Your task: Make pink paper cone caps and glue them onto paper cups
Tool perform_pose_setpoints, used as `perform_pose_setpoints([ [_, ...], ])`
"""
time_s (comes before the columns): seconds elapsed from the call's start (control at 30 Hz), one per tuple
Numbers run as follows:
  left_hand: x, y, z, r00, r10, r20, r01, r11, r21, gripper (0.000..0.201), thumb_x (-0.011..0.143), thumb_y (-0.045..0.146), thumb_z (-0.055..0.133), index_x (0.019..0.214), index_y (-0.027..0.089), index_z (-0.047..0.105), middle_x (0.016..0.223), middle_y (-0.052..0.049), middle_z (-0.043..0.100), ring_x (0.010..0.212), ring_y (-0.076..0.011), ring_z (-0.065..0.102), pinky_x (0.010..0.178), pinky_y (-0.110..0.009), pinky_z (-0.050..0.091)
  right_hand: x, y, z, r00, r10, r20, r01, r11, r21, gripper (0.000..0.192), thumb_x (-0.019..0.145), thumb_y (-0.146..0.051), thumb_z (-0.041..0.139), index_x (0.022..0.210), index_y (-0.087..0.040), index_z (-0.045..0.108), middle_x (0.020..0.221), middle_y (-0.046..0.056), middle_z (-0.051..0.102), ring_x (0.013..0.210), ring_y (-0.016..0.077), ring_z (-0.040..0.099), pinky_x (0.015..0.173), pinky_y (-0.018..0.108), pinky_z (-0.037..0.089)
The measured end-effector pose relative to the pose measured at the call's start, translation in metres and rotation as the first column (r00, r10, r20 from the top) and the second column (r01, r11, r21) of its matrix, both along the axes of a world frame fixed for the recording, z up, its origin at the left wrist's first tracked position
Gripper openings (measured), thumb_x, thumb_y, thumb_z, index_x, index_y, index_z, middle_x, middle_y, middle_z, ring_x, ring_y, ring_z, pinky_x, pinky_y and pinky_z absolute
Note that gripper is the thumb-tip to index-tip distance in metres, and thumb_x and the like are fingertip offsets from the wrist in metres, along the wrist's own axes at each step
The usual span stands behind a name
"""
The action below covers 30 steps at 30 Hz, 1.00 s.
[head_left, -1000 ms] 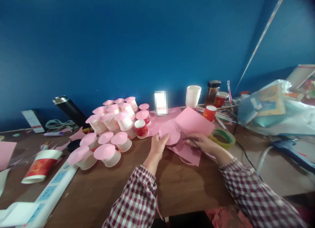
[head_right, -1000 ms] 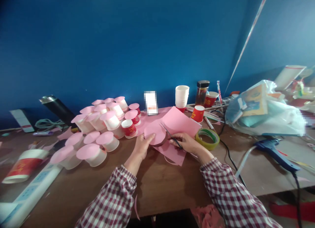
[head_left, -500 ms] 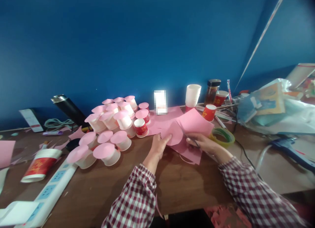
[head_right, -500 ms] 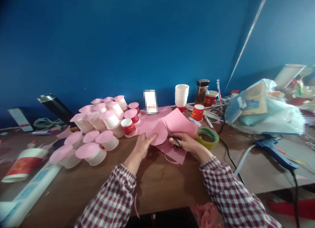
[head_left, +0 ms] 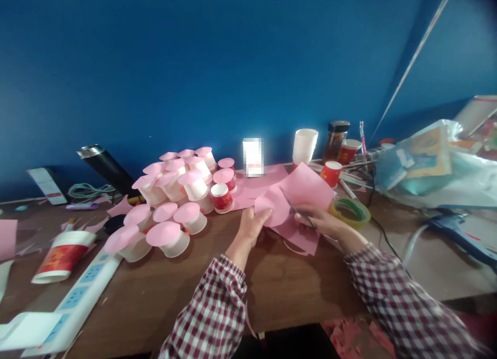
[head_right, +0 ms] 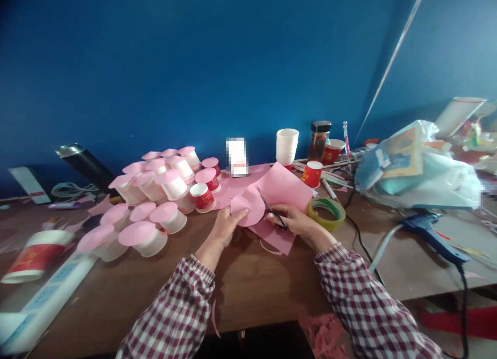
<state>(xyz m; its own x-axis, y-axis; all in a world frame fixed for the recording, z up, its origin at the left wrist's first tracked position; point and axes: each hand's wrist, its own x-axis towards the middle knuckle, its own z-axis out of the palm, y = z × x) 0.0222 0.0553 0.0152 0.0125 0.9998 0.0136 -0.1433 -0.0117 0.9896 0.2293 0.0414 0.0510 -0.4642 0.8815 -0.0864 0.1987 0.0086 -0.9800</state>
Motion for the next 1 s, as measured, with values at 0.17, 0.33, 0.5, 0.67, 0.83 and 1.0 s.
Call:
perform_pose_setpoints([
  [0.17,-0.0003,0.0006,0.0007,1.000,0.026,0.014,-0.026,1.000,0.002,0.037,0.061,0.035,0.075,0.087,0.010,0.069,0.083,-0.010,0.071,0.075,-0.0220,0.064,0.069,-0.030,0.050,-0.0004,-0.0003,-0.0013,0.998,-0.047,0.029,0.047,0.999,-0.026,0.052,0.072,-0.053,0.064,0.105,-0.013,0.062,0.065,-0.001,0.054,0.050,0.0081,0.044,0.040,0.019,0.029],
  [0.33,-0.0014,0.0019,0.0005,0.997,0.075,0.012,-0.075,0.997,0.003,0.034,0.063,0.034,0.073,0.086,0.009,0.069,0.083,-0.010,0.071,0.074,-0.0214,0.064,0.066,-0.029,0.050,-0.0007,0.0005,-0.0032,0.999,-0.031,0.036,0.033,0.999,-0.043,0.054,0.074,-0.053,0.063,0.110,-0.013,0.060,0.065,0.000,0.052,0.051,0.0082,0.045,0.038,0.018,0.027],
  [0.5,-0.0008,-0.0004,0.0056,0.996,0.079,-0.043,-0.077,0.996,0.044,0.032,0.065,0.034,0.071,0.085,0.009,0.069,0.082,-0.010,0.071,0.074,-0.0218,0.064,0.065,-0.028,0.049,-0.0017,0.0004,-0.0036,0.999,-0.041,0.025,0.042,0.999,-0.032,0.054,0.075,-0.052,0.063,0.110,-0.011,0.061,0.063,-0.001,0.051,0.052,0.0080,0.044,0.042,0.018,0.030],
  [0.67,0.0010,-0.0024,0.0084,0.997,0.054,-0.053,-0.047,0.992,0.115,0.030,0.067,0.032,0.070,0.088,0.010,0.069,0.086,-0.010,0.071,0.078,-0.0217,0.064,0.069,-0.028,0.049,-0.0007,0.0012,-0.0004,0.997,-0.003,0.081,0.000,0.999,0.036,0.050,0.076,-0.053,0.060,0.103,-0.012,0.064,0.063,-0.001,0.053,0.052,0.0087,0.042,0.045,0.021,0.032],
  [0.83,0.0013,-0.0026,0.0089,0.998,0.030,-0.058,-0.023,0.992,0.124,0.033,0.065,0.031,0.071,0.090,0.010,0.069,0.086,-0.009,0.070,0.079,-0.0221,0.064,0.070,-0.028,0.049,0.0014,0.0025,0.0004,0.992,-0.003,0.125,-0.013,0.992,0.124,0.046,0.076,-0.052,0.061,0.097,-0.013,0.067,0.073,0.002,0.060,0.059,0.0115,0.047,0.050,0.022,0.036],
  [1.0,-0.0004,-0.0026,0.0086,0.998,0.016,-0.064,-0.009,0.993,0.114,0.032,0.067,0.033,0.070,0.088,0.010,0.069,0.086,-0.010,0.070,0.076,-0.0213,0.064,0.067,-0.028,0.049,0.0036,0.0045,-0.0008,0.982,-0.017,0.188,-0.013,0.987,0.158,0.049,0.077,-0.053,0.058,0.105,-0.014,0.066,0.076,0.004,0.064,0.063,0.0148,0.052,0.050,0.023,0.041],
])
